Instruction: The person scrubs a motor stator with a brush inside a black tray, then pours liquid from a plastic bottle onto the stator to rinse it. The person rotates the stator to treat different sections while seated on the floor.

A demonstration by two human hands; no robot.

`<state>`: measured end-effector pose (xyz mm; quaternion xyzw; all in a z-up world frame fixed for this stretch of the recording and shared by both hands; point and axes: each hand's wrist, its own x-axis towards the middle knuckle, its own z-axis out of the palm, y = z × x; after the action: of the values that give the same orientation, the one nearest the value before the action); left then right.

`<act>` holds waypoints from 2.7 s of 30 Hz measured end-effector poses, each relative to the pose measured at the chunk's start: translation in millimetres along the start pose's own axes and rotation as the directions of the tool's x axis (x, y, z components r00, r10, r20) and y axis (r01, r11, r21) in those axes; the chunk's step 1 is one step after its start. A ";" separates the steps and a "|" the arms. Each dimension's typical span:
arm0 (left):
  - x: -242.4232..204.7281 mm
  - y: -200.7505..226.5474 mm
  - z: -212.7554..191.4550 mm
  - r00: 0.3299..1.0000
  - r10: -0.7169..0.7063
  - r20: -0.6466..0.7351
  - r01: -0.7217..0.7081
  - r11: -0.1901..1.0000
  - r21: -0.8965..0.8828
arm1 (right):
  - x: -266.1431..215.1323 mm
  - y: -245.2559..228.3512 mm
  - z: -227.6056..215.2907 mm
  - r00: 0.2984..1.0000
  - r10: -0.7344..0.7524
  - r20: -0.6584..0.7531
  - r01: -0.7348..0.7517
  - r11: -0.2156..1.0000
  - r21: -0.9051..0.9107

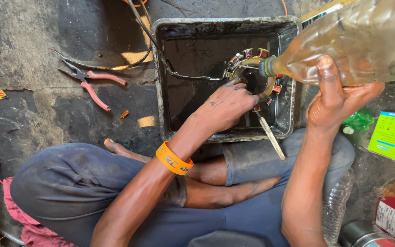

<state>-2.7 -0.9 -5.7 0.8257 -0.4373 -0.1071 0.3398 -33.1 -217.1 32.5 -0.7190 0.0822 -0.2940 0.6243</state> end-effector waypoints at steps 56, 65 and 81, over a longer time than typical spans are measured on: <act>12.0 -0.2 -62.4 0.879 -0.474 -0.054 0.359 0.731 -0.581 | 15.5 -3.3 -29.1 0.977 0.015 -0.211 0.042 0.964 0.262; 13.5 1.9 -59.7 0.899 -0.437 -0.044 0.281 0.649 -0.707 | 8.5 -16.3 -22.9 0.983 -0.051 -0.174 0.083 0.980 0.182; 16.5 7.8 -70.7 0.876 -0.472 -0.097 0.294 0.683 -0.669 | 9.1 -12.3 -24.6 0.984 -0.047 -0.174 0.084 0.974 0.212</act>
<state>35.5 16.0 54.1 0.7413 -0.1418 -0.2079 0.6223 -41.7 -239.9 48.2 -0.6209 0.0776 -0.3814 0.6804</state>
